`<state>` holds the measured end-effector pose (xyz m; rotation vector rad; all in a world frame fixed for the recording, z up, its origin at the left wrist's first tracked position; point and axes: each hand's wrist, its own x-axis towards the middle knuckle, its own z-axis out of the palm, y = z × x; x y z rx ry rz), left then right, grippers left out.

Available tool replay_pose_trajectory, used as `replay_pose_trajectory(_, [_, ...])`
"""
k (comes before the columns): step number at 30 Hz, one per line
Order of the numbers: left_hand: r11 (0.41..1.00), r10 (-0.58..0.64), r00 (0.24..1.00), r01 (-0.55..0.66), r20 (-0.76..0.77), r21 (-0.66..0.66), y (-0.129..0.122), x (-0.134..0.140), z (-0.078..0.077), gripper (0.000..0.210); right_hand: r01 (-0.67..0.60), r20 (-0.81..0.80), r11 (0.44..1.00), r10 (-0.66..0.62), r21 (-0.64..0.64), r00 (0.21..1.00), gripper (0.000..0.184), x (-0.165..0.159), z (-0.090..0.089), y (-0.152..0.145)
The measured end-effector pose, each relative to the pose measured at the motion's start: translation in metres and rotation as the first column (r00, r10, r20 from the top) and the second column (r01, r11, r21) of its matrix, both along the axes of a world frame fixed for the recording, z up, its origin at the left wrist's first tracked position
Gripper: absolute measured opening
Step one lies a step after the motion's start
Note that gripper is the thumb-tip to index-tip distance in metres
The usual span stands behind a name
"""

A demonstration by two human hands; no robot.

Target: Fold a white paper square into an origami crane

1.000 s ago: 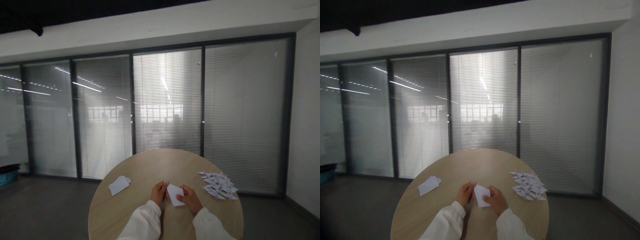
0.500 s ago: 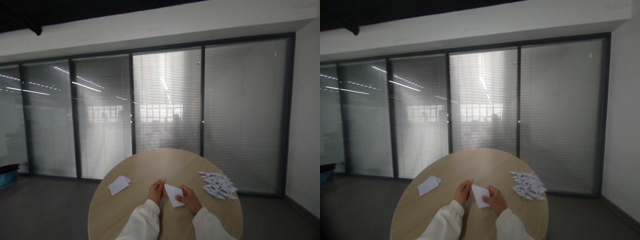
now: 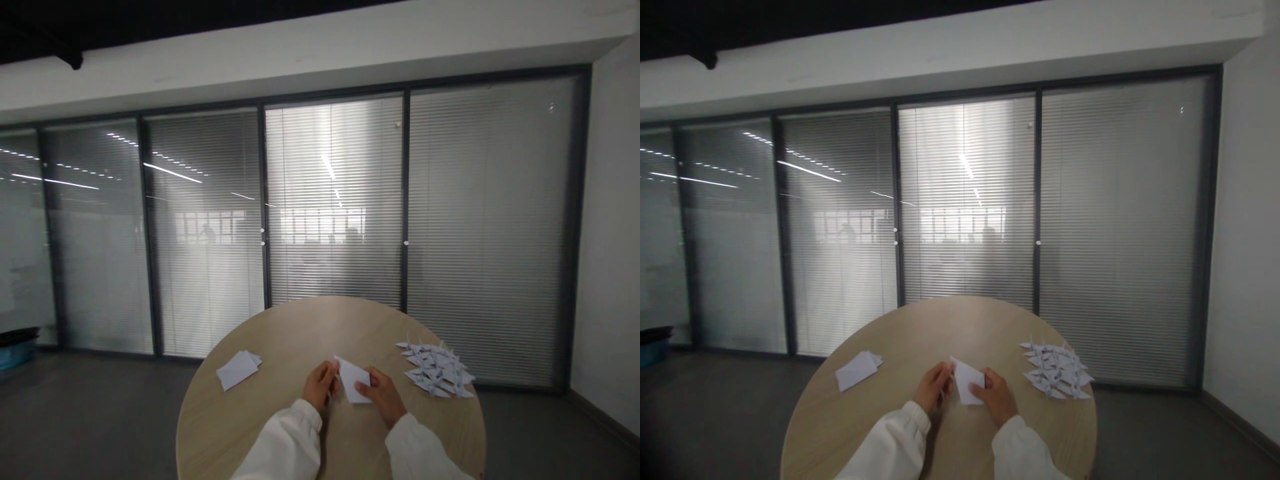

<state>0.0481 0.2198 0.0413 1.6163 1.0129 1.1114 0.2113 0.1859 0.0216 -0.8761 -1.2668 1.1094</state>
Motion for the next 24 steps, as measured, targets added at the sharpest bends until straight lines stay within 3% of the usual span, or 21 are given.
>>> replay_pose_trajectory(3, [0.996,-0.071,0.997,0.072,-0.015,0.058,0.001,0.003,-0.008,0.041,0.006,-0.039,1.0,-0.006,0.007,0.999,0.031,0.001,0.0,0.001])
replay_pose_trajectory(7, [0.993,-0.11,0.993,0.112,-0.045,0.041,0.001,0.005,-0.012,0.042,0.001,-0.038,1.0,-0.001,0.004,0.999,0.031,0.0,-0.003,0.003])
replay_pose_trajectory(19, [0.997,0.009,0.997,-0.003,-0.071,0.083,0.005,0.002,-0.012,0.035,0.049,-0.046,0.996,-0.053,-0.08,0.998,0.033,0.003,-0.011,0.009])
replay_pose_trajectory(24, [0.99,0.076,0.997,-0.073,-0.015,0.123,0.002,-0.001,-0.006,0.045,0.048,0.023,0.99,-0.045,-0.132,0.999,0.034,0.001,-0.011,0.009])
